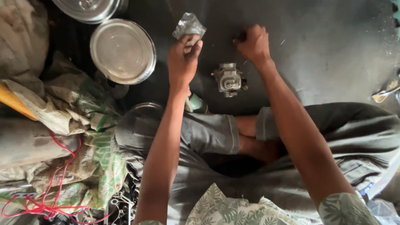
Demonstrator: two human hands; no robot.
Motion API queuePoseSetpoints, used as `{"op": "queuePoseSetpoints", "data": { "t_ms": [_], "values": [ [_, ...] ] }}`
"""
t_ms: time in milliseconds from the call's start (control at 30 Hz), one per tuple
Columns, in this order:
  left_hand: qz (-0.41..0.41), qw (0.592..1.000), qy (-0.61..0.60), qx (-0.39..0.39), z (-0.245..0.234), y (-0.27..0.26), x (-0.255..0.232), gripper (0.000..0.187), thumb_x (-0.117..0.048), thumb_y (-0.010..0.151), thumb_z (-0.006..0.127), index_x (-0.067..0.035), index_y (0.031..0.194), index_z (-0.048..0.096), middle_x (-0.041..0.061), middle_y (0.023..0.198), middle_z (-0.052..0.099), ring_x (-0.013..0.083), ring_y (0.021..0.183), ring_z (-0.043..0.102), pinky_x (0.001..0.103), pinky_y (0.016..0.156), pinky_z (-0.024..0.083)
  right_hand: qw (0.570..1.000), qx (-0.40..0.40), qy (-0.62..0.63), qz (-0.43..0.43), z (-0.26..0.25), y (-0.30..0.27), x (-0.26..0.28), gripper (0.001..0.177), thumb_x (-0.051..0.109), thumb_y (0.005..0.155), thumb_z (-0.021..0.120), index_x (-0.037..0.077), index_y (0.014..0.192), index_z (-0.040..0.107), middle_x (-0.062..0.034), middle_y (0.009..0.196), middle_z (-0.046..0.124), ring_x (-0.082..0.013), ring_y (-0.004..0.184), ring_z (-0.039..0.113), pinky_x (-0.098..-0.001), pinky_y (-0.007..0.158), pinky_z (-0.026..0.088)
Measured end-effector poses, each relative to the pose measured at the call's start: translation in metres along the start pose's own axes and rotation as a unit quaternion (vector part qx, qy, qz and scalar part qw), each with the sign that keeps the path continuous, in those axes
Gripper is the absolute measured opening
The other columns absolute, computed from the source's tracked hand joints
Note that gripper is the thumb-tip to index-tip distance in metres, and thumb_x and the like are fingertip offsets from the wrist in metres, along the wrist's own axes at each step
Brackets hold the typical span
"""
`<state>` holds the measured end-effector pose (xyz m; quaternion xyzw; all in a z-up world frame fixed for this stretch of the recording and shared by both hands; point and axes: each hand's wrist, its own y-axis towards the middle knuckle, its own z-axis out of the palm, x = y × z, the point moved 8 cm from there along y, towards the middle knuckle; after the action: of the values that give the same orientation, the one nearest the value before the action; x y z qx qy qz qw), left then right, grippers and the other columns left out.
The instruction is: Disassembling and inspecting a motorcycle carburetor while sitting on a workshop floor.
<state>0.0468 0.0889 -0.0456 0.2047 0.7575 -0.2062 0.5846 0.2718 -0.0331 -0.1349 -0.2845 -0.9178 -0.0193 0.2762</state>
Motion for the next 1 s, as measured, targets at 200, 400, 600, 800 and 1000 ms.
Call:
{"op": "queuePoseSetpoints", "data": {
  "t_ms": [200, 400, 600, 800, 1000],
  "values": [
    [-0.029, 0.998, -0.033, -0.034, -0.004, 0.002, 0.005, 0.021, -0.019, 0.097, 0.071, -0.001, 0.109, 0.073, 0.009, 0.091, 0.078, 0.0145, 0.075, 0.07, 0.028, 0.071, 0.056, 0.66, 0.161, 0.719, 0.143, -0.006, -0.006, 0.042, 0.024, 0.003, 0.073, 0.078, 0.002, 0.097, 0.071, -0.0182, 0.095, 0.077, -0.0287, 0.086, 0.076, -0.0413, 0.083, 0.064],
    [-0.04, 0.997, -0.016, -0.06, -0.01, 0.002, 0.012, 0.019, -0.018, 0.098, 0.073, -0.003, 0.108, 0.075, 0.007, 0.086, 0.075, 0.0117, 0.076, 0.066, 0.028, 0.072, 0.053, 0.976, 0.125, 0.174, -0.05, -0.001, 0.008, 0.057, 0.027, 0.008, 0.079, 0.084, 0.002, 0.104, 0.075, -0.0148, 0.095, 0.076, -0.0274, 0.082, 0.075, -0.039, 0.076, 0.06],
    [-0.07, 0.996, -0.018, -0.057, -0.008, 0.002, 0.015, 0.019, -0.021, 0.095, 0.075, -0.006, 0.107, 0.075, 0.007, 0.089, 0.076, 0.0129, 0.074, 0.062, 0.028, 0.068, 0.051, 0.958, -0.007, -0.038, -0.284, 0.013, -0.002, 0.081, 0.043, 0.024, 0.066, 0.089, 0.004, 0.103, 0.079, -0.0175, 0.098, 0.075, -0.0405, 0.086, 0.071, -0.0498, 0.084, 0.056],
    [-0.052, 0.998, -0.024, -0.017, 0.004, 0.002, 0.018, 0.026, -0.026, 0.097, 0.072, -0.007, 0.113, 0.074, 0.006, 0.098, 0.08, 0.0147, 0.082, 0.072, 0.028, 0.074, 0.056, 0.96, 0.149, 0.016, -0.236, 0.013, 0.01, 0.093, 0.025, 0.016, 0.086, 0.084, 0.003, 0.106, 0.077, -0.0192, 0.1, 0.074, -0.0402, 0.092, 0.071, -0.0472, 0.085, 0.056],
    [-0.242, 0.885, -0.393, 0.063, 0.032, -0.003, 0.051, 0.049, -0.046, 0.102, 0.052, -0.003, 0.122, 0.067, 0.008, 0.109, 0.077, 0.0198, 0.095, 0.077, 0.038, 0.083, 0.065, 0.929, 0.189, 0.21, -0.238, -0.063, -0.007, 0.185, 0.026, -0.001, 0.085, 0.074, 0.002, 0.11, 0.076, -0.0169, 0.101, 0.075, -0.0306, 0.087, 0.076, -0.0379, 0.077, 0.062]
  ]
}}
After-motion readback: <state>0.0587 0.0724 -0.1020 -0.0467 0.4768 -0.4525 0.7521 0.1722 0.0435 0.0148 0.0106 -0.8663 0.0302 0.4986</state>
